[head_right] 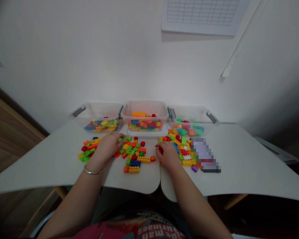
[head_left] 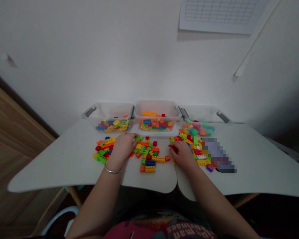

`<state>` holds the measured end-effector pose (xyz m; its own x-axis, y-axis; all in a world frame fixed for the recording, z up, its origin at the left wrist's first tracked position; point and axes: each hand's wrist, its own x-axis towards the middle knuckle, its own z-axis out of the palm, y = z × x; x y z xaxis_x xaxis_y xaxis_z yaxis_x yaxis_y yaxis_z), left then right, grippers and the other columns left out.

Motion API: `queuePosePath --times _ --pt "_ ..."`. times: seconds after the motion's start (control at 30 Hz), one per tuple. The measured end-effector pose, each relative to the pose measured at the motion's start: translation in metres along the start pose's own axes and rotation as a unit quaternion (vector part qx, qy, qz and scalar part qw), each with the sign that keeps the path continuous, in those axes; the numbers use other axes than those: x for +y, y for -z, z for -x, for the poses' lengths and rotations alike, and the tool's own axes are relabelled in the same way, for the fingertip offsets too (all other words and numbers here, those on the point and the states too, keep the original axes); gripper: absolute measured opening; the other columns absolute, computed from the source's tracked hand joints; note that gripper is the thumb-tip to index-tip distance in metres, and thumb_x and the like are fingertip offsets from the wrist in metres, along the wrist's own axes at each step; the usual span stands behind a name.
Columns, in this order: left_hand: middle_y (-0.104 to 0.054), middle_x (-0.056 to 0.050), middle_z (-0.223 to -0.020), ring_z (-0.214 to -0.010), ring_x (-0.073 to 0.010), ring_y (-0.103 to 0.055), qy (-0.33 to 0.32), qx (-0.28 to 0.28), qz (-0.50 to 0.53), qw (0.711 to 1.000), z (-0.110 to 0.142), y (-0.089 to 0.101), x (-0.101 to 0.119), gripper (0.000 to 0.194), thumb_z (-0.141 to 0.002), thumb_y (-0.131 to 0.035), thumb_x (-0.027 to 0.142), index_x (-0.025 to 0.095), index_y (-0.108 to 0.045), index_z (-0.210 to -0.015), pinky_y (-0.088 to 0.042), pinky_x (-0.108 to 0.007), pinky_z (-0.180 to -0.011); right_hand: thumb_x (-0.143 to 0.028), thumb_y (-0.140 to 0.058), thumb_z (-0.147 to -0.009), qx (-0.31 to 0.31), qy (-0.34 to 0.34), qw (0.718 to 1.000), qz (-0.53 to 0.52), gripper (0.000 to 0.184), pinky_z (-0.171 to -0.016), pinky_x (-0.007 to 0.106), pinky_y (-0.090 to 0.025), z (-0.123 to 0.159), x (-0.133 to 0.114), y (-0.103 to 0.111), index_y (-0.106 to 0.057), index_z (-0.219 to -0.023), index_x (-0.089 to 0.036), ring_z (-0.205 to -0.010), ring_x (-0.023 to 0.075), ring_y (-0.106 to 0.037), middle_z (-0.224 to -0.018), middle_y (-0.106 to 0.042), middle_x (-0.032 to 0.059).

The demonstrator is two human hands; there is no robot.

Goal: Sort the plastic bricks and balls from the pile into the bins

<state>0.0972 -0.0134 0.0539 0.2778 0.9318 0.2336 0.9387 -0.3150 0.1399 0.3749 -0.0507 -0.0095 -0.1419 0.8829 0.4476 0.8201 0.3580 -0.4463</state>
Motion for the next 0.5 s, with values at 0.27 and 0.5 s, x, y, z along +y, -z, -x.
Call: queuePosePath --times 0.27,0.5 --pt "-0.070 -0.005 -0.103 -0.099 -0.0212 -0.063 -0.059 0.207 0.246 0.945 -0.008 0.011 0.020 0.026 -0.084 -0.061 0.027 0.020 -0.064 -0.110 -0.050 -0.038 -0.093 -0.015 -0.056 -0.084 0.001 -0.002 1.000 -0.006 0.014 -0.089 0.038 -0.047 0.000 -0.003 0.002 -0.068 -0.091 -0.019 -0.094 0.0227 -0.061 -0.094 -0.070 0.0074" --pt "-0.064 -0.007 -0.110 -0.101 -0.0187 -0.062 -0.017 0.388 0.308 0.869 -0.054 0.024 0.033 0.029 -0.086 -0.060 0.026 0.020 -0.053 -0.113 -0.050 -0.034 -0.089 -0.016 -0.055 -0.085 -0.001 0.003 1.000 -0.004 0.015 -0.089 0.039 -0.047 0.000 0.002 0.000 -0.068 -0.092 -0.020 -0.095 0.0231 -0.060 -0.096 -0.070 0.0076"
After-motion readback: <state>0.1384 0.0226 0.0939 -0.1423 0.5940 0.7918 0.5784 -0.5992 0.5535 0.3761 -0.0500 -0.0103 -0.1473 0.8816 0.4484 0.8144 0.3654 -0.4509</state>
